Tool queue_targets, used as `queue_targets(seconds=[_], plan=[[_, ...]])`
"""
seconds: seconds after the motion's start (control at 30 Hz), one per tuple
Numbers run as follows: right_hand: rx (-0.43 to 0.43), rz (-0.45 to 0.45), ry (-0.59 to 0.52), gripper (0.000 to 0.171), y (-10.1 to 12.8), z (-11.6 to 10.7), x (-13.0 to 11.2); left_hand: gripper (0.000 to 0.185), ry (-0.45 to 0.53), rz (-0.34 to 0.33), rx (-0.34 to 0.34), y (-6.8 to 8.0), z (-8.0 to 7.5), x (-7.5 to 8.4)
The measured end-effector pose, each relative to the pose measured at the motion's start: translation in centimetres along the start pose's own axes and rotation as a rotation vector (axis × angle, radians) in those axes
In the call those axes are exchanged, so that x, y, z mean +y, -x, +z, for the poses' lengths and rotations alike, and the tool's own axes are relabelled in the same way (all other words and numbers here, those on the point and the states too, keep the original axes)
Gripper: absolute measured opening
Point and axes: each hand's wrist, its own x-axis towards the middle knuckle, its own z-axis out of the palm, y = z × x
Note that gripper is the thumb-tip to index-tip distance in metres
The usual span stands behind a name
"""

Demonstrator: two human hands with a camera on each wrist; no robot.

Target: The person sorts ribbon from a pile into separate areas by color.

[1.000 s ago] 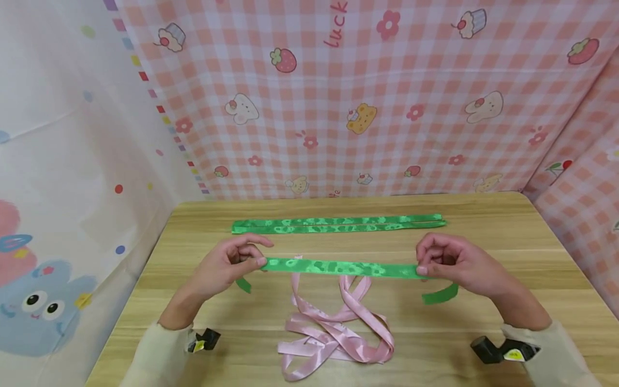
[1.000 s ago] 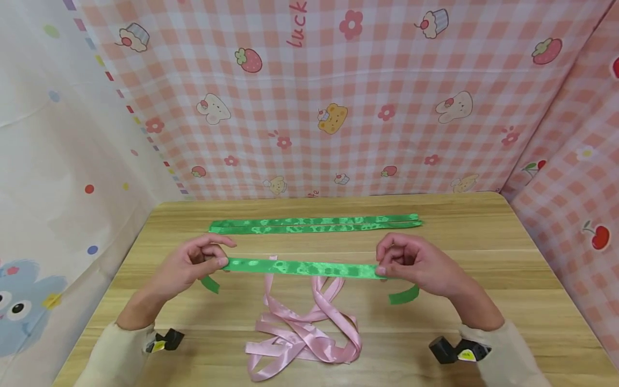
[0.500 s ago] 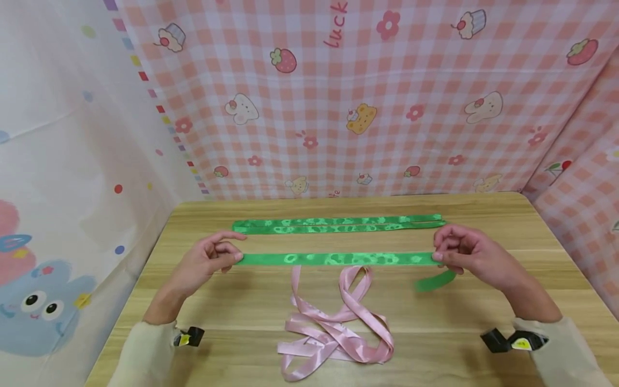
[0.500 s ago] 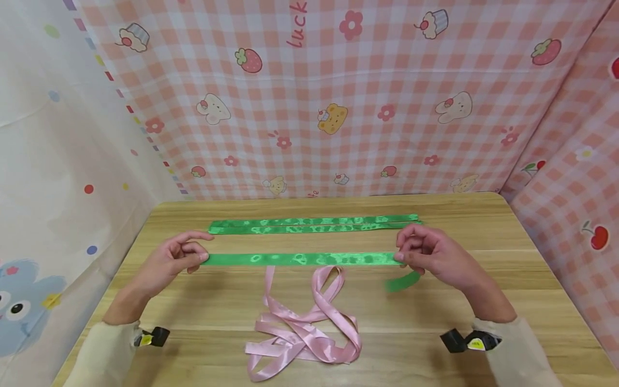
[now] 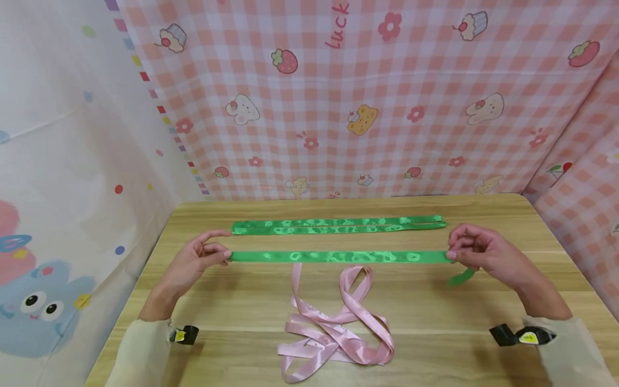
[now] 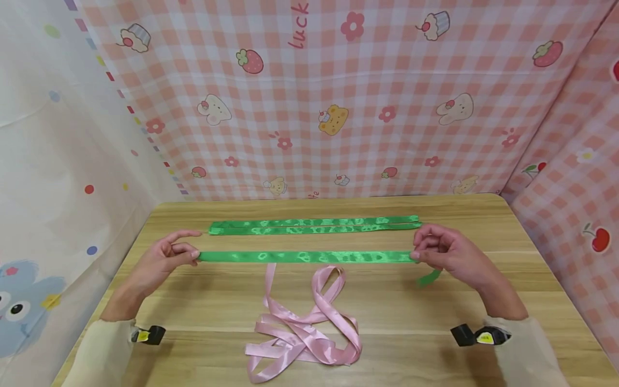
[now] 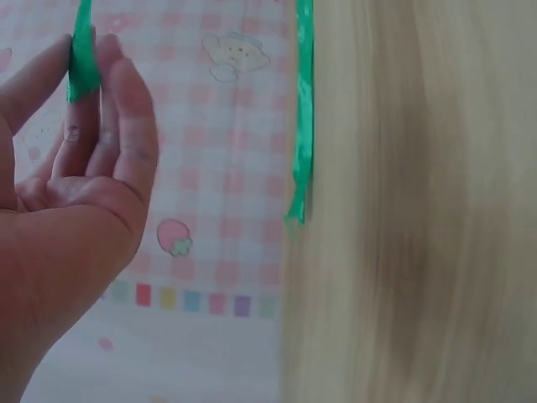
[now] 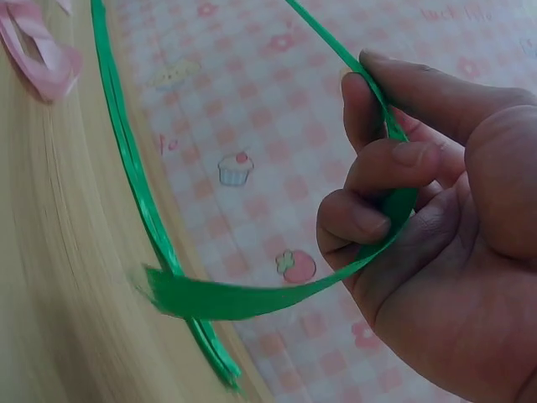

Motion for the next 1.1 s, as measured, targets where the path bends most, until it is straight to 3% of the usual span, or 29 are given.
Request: queue_targets(seconds=[0.27,0.5,0.73,0.83,1.1], plan=[[0.060,0.096,0.094,0.017,0.4,-1.0,0.7,0.040,0.078,-0.033,0.087,0.0,-1.0,-1.0],[0.124,0.165,0.140,0.016,0.8,-1.7,1.6,0.039,0.132,-0.054,0.118,-0.1,-1.3,-1.5],[0.202,0.242,0.152,0.013,1.3,-2.9,3.2,0.039,0.141,-0.124,0.226,-0.5,-1.7,-2.4],[0.247,0.276,0.179,0.006,1.3,-3.2,3.8,0.040,0.158,-0.150,0.260,-0.7,-1.9,-3.1],[0.428,0.343,0.248,0.022,0.4,-3.6,6.1,0.054,0.225,-0.203,0.303,-2.3,-1.5,-5.0]])
